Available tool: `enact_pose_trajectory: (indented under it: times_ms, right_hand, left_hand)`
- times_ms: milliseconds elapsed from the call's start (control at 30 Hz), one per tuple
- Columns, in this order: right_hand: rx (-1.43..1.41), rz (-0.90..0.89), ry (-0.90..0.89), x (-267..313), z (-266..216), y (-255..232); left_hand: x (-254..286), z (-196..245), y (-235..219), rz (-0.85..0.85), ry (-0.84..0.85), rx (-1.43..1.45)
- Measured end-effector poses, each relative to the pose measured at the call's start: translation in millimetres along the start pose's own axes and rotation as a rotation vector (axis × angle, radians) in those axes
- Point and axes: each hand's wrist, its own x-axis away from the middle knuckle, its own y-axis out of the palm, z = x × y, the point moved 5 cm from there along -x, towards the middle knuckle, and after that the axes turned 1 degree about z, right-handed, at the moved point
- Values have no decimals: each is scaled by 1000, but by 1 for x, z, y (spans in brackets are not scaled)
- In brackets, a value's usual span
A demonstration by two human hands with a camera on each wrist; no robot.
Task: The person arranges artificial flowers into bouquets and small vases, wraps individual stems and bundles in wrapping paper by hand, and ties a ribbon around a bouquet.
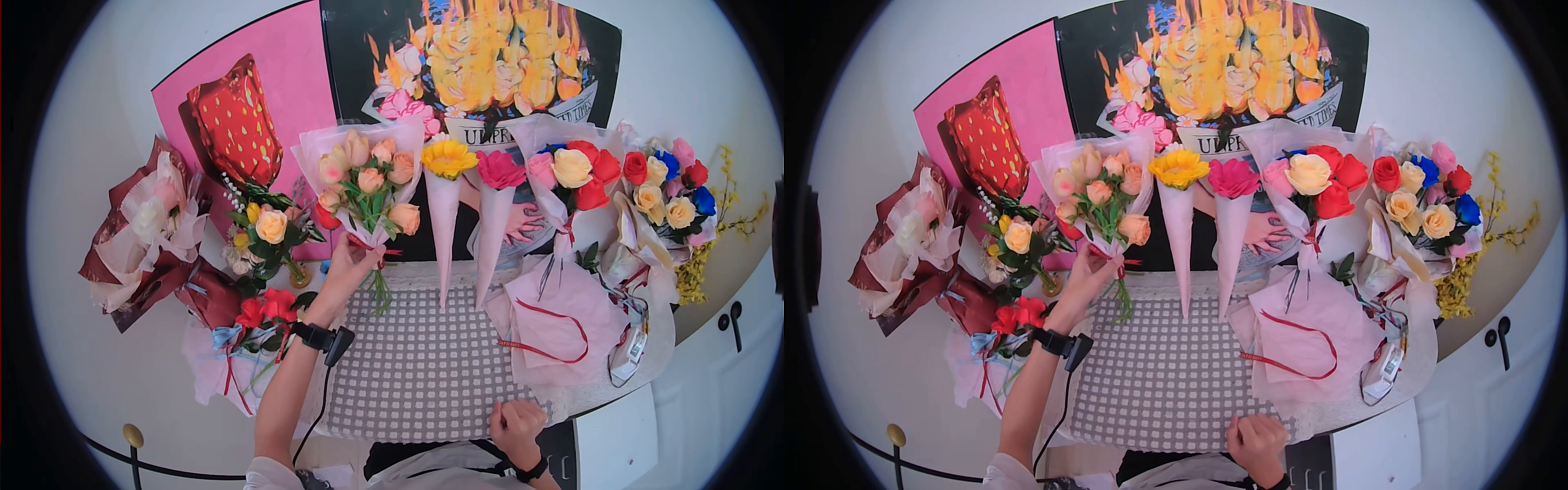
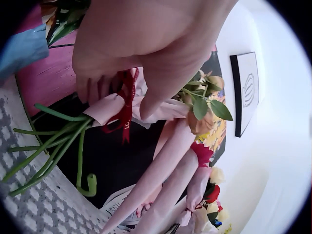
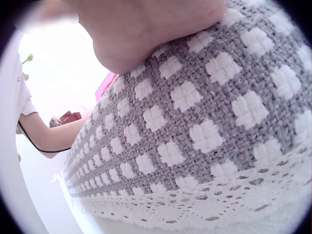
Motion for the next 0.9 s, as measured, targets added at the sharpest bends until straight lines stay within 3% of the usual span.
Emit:
enact_pose_trajectory:
  times_ms: [33, 100, 200, 900]
  right_hand:
    - [0, 6, 2, 0, 0, -1]
    - [24, 4, -5, 1, 0, 0]
    - [28, 14, -11, 1, 0, 2]
    - [-3, 7, -12, -2, -3, -2]
  left_hand:
    - [-3, 2, 2, -29, -59, 56]
    - [-9, 0, 0, 19, -57, 63]
    - [-10, 5, 4, -61, -36, 151]
    - [2, 6, -10, 157, 79, 130]
